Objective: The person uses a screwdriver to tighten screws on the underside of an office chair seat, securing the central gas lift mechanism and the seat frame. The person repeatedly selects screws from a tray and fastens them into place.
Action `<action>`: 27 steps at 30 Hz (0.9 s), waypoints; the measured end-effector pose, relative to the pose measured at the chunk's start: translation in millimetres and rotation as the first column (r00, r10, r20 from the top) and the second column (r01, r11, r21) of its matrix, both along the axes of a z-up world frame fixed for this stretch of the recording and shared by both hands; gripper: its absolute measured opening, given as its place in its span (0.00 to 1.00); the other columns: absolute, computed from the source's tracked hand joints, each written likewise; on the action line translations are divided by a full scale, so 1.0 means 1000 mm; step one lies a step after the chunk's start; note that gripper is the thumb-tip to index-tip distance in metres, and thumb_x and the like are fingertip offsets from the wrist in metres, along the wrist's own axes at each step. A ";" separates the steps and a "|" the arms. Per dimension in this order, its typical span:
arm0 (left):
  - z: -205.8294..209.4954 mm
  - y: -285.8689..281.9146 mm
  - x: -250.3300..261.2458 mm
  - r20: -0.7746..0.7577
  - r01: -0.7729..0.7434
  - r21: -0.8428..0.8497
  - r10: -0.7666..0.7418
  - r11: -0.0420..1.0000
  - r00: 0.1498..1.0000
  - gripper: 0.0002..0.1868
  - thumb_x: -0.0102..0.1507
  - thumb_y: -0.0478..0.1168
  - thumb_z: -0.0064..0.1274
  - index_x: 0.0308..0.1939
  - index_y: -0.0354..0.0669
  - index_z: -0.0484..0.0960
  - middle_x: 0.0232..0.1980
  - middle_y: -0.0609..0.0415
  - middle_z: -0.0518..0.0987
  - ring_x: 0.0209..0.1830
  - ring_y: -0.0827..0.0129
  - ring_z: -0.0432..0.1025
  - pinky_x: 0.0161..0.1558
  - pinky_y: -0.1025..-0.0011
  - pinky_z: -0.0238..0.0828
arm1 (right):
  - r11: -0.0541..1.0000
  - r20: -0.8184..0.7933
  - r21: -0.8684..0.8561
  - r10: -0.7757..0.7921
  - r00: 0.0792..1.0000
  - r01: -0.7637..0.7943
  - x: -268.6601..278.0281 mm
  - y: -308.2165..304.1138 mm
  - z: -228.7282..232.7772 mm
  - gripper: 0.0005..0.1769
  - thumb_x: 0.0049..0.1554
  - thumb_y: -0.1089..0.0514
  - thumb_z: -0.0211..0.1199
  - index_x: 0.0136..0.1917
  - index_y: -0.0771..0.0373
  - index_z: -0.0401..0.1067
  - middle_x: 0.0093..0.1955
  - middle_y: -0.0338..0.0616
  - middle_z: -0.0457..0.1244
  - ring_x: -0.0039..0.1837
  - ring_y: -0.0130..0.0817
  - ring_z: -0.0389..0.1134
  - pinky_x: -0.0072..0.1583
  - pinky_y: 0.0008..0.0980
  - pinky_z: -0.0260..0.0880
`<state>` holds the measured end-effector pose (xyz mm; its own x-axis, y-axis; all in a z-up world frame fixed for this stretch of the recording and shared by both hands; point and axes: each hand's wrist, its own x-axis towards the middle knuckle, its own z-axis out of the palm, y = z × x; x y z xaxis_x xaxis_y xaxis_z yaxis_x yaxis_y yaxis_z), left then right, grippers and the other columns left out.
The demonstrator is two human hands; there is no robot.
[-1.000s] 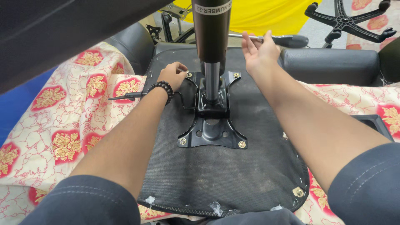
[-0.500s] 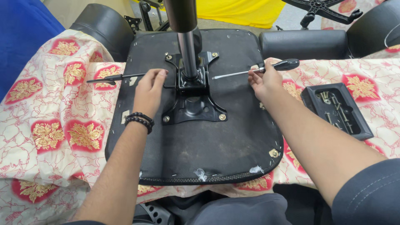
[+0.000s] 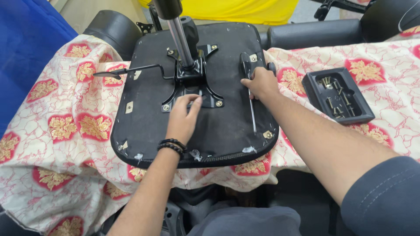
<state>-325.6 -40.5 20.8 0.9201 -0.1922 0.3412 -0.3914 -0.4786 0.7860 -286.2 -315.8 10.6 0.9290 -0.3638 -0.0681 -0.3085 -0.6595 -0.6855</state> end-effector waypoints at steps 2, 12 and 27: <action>0.000 -0.022 -0.022 0.013 0.054 -0.026 -0.053 0.998 0.999 0.15 0.69 0.46 0.52 0.50 0.38 0.82 0.53 0.47 0.81 0.56 0.58 0.76 0.59 0.66 0.70 | 1.000 0.024 0.005 0.022 0.999 -0.022 -0.007 0.002 0.003 0.20 0.56 0.48 0.68 0.47 0.68 0.71 0.35 0.49 0.70 0.30 0.33 0.72 0.37 0.34 0.74; 0.002 -0.075 -0.078 -0.052 0.116 -0.069 -0.119 0.991 0.991 0.13 0.65 0.39 0.52 0.52 0.41 0.81 0.54 0.50 0.80 0.59 0.59 0.74 0.59 0.65 0.68 | 0.914 0.327 -0.236 -0.246 0.913 0.330 -0.082 -0.160 -0.050 0.08 0.61 0.56 0.61 0.51 0.60 0.75 0.46 0.53 0.71 0.52 0.53 0.72 0.57 0.50 0.69; 0.002 -0.102 -0.115 -0.065 0.001 -0.052 -0.004 0.999 0.998 0.11 0.65 0.39 0.50 0.50 0.44 0.83 0.54 0.53 0.81 0.60 0.59 0.72 0.62 0.63 0.66 | 0.943 -0.097 -0.331 -0.028 0.995 -0.006 -0.099 -0.268 -0.109 0.18 0.55 0.62 0.65 0.60 0.58 0.75 0.51 0.53 0.68 0.55 0.50 0.71 0.55 0.46 0.72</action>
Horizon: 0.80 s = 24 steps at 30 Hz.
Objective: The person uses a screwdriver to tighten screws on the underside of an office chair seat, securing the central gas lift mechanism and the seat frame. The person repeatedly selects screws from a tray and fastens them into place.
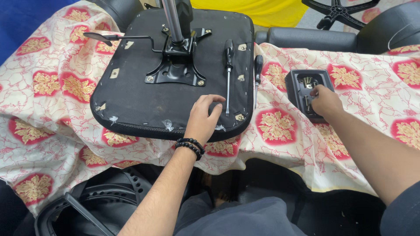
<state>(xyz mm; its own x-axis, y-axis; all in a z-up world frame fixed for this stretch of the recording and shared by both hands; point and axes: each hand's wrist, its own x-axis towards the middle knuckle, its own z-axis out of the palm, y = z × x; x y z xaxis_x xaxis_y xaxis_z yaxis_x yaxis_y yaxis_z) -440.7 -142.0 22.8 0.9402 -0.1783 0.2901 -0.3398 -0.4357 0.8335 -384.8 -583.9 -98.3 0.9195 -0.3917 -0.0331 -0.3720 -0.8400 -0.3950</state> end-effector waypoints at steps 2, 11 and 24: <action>-0.001 -0.012 -0.001 0.039 0.006 -0.027 -0.005 1.000 0.999 0.12 0.65 0.38 0.50 0.50 0.44 0.82 0.52 0.53 0.81 0.59 0.59 0.73 0.62 0.63 0.67 | 0.958 -0.007 0.285 -0.024 1.000 0.024 -0.007 -0.011 0.007 0.16 0.58 0.67 0.61 0.59 0.62 0.75 0.48 0.51 0.68 0.48 0.44 0.72 0.49 0.42 0.75; 0.006 -0.080 0.008 0.082 0.246 -0.089 -0.239 0.965 0.968 0.12 0.64 0.37 0.50 0.50 0.41 0.83 0.52 0.49 0.82 0.58 0.58 0.75 0.62 0.64 0.68 | 0.942 -0.143 0.333 0.093 0.985 -0.041 -0.009 -0.028 0.047 0.11 0.57 0.68 0.60 0.54 0.66 0.75 0.46 0.51 0.71 0.41 0.37 0.74 0.47 0.35 0.76; 0.004 -0.080 0.000 -0.083 0.288 -0.087 -0.295 0.954 0.952 0.13 0.66 0.39 0.48 0.51 0.40 0.83 0.52 0.48 0.82 0.56 0.61 0.78 0.59 0.67 0.71 | 0.935 -0.272 -0.153 0.272 0.923 -0.320 -0.005 -0.011 0.031 0.16 0.51 0.54 0.72 0.53 0.55 0.76 0.52 0.51 0.71 0.56 0.49 0.72 0.57 0.47 0.72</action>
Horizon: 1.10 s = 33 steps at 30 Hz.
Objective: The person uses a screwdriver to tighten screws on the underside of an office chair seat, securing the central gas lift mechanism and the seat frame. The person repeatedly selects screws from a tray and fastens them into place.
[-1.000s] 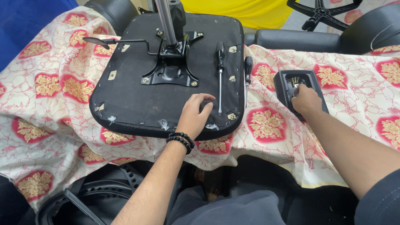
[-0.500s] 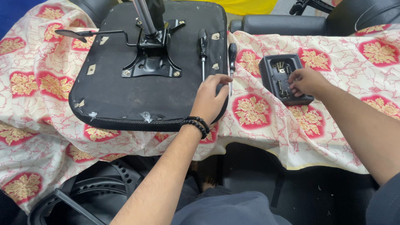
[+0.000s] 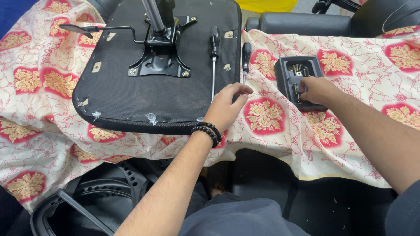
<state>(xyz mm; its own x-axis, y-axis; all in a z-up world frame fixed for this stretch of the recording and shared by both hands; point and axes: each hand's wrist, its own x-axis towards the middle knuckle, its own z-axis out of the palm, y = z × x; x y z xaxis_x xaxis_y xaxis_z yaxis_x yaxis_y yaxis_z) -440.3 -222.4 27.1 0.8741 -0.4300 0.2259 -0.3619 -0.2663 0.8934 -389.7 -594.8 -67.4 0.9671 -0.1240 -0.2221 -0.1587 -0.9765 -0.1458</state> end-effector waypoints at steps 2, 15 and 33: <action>0.000 0.002 -0.001 -0.025 -0.003 -0.009 0.003 1.000 1.000 0.13 0.66 0.39 0.48 0.51 0.39 0.83 0.52 0.48 0.82 0.56 0.62 0.78 0.59 0.68 0.72 | 1.000 0.051 0.010 0.023 0.998 -0.024 0.000 0.000 0.004 0.13 0.53 0.55 0.70 0.52 0.57 0.78 0.52 0.48 0.71 0.55 0.47 0.72 0.57 0.45 0.72; 0.001 0.018 0.022 -0.092 -0.024 -0.069 0.017 0.997 0.996 0.13 0.66 0.39 0.49 0.52 0.39 0.83 0.50 0.51 0.86 0.54 0.67 0.80 0.57 0.71 0.73 | 0.538 -0.069 0.778 -0.439 0.896 0.324 0.019 0.036 0.047 0.10 0.61 0.61 0.61 0.55 0.69 0.72 0.46 0.49 0.66 0.45 0.33 0.71 0.45 0.32 0.76; -0.007 0.301 0.103 0.118 -0.719 -0.068 0.721 0.692 0.683 0.09 0.64 0.36 0.54 0.47 0.41 0.83 0.44 0.53 0.85 0.42 0.71 0.79 0.45 0.71 0.74 | 0.179 0.085 0.970 0.387 0.918 -0.165 0.058 0.364 0.155 0.13 0.57 0.65 0.65 0.55 0.66 0.70 0.48 0.43 0.67 0.50 0.29 0.71 0.55 0.29 0.75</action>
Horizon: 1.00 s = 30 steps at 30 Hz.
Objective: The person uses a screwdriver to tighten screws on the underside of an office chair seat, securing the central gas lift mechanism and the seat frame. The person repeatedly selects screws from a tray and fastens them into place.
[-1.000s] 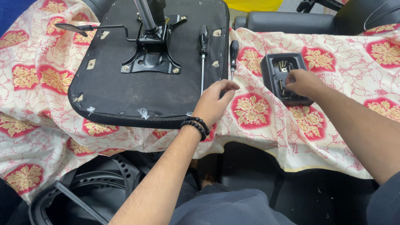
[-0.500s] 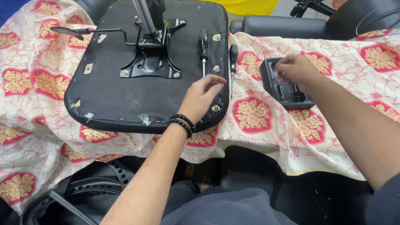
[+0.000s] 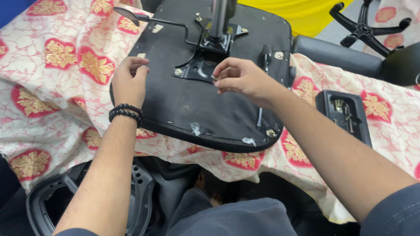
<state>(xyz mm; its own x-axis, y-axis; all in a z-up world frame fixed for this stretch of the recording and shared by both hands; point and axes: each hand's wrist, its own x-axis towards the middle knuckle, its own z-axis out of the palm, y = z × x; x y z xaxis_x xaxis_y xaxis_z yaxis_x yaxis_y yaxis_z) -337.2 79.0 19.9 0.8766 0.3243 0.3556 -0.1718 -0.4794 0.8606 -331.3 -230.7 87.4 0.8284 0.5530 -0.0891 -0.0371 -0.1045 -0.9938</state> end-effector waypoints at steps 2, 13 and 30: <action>-0.008 0.023 0.015 -0.012 -0.041 0.047 0.042 0.998 0.999 0.09 0.63 0.36 0.55 0.47 0.42 0.83 0.43 0.52 0.85 0.41 0.69 0.78 0.45 0.69 0.74 | 0.999 0.014 -0.021 0.041 0.999 -0.040 0.015 0.035 -0.008 0.12 0.57 0.65 0.65 0.55 0.67 0.72 0.47 0.43 0.68 0.48 0.29 0.71 0.54 0.29 0.76; -0.069 0.067 0.091 -0.073 -0.143 0.348 0.179 0.927 0.981 0.12 0.56 0.38 0.59 0.44 0.52 0.87 0.49 0.49 0.79 0.55 0.50 0.70 0.61 0.57 0.64 | 0.978 0.230 -0.158 -0.097 0.968 0.135 0.130 0.207 -0.064 0.09 0.61 0.60 0.61 0.52 0.68 0.75 0.39 0.43 0.69 0.38 0.27 0.71 0.43 0.28 0.77; -0.049 0.051 0.086 -0.170 -0.158 0.349 0.228 0.924 0.959 0.15 0.58 0.45 0.58 0.48 0.48 0.81 0.53 0.49 0.72 0.58 0.51 0.66 0.60 0.54 0.62 | 0.834 0.711 -0.443 0.103 0.696 0.329 0.142 0.245 -0.089 0.10 0.58 0.54 0.63 0.47 0.64 0.70 0.42 0.55 0.69 0.49 0.57 0.71 0.49 0.51 0.70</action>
